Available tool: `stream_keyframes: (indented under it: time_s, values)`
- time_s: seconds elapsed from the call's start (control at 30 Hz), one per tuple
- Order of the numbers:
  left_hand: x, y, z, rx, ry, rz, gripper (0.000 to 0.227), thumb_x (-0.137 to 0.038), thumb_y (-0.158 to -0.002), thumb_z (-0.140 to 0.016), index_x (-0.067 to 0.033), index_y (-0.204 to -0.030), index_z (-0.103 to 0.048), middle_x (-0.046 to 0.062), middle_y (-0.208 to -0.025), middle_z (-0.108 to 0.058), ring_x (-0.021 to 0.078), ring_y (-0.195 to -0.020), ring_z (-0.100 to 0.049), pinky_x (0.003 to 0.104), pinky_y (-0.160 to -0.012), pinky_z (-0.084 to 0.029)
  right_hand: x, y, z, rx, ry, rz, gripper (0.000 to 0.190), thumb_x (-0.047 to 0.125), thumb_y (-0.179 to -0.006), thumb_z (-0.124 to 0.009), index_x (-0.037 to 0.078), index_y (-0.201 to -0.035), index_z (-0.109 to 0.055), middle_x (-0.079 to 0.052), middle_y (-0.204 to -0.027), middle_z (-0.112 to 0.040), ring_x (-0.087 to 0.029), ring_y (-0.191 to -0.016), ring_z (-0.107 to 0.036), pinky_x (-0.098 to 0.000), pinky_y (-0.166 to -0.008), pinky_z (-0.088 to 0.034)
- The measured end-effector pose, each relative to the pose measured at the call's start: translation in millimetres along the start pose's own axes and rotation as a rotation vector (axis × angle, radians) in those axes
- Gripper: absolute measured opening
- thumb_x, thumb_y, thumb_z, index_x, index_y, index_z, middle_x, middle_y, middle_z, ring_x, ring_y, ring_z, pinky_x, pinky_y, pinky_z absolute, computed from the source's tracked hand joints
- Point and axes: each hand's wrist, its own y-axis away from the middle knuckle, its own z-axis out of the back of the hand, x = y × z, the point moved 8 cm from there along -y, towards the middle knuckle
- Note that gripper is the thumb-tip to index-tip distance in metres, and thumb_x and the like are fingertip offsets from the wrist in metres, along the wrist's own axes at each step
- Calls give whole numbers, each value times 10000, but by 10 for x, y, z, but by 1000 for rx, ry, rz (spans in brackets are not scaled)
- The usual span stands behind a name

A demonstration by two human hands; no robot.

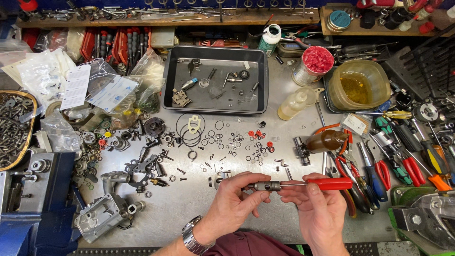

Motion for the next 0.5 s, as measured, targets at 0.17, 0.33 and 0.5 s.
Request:
stream_keyframes:
  time_s: [0.17, 0.33, 0.5]
  values:
    - [62, 0, -9, 14, 117, -1, 294, -92, -941, -738, 25, -1210, -722, 147, -1113, -698, 236, -796, -786, 262, -458, -614, 85, 5, -88, 31, 54, 49, 263, 170, -1016, -624, -40, -1168, -577, -362, -932, -750, -444, -732, -796, -446, -649, -688]
    - [57, -24, -13, 27, 175, -12, 298, -82, -944, -739, 27, -1220, -711, 154, -1012, -752, 228, -783, -769, 283, -459, -627, 154, -12, -143, 35, 41, 94, 280, 188, -1038, -610, -41, -1185, -544, -384, -863, -731, -461, -709, -796, -433, -625, -689]
    - [20, -28, -16, 19, 171, -21, 307, -96, -947, -738, 28, -1227, -720, 139, -942, -740, 202, -780, -767, 278, -473, -635, 182, -29, -139, 4, 83, 126, 290, 198, -1017, -615, -22, -1183, -527, -371, -882, -730, -456, -684, -790, -449, -570, -694]
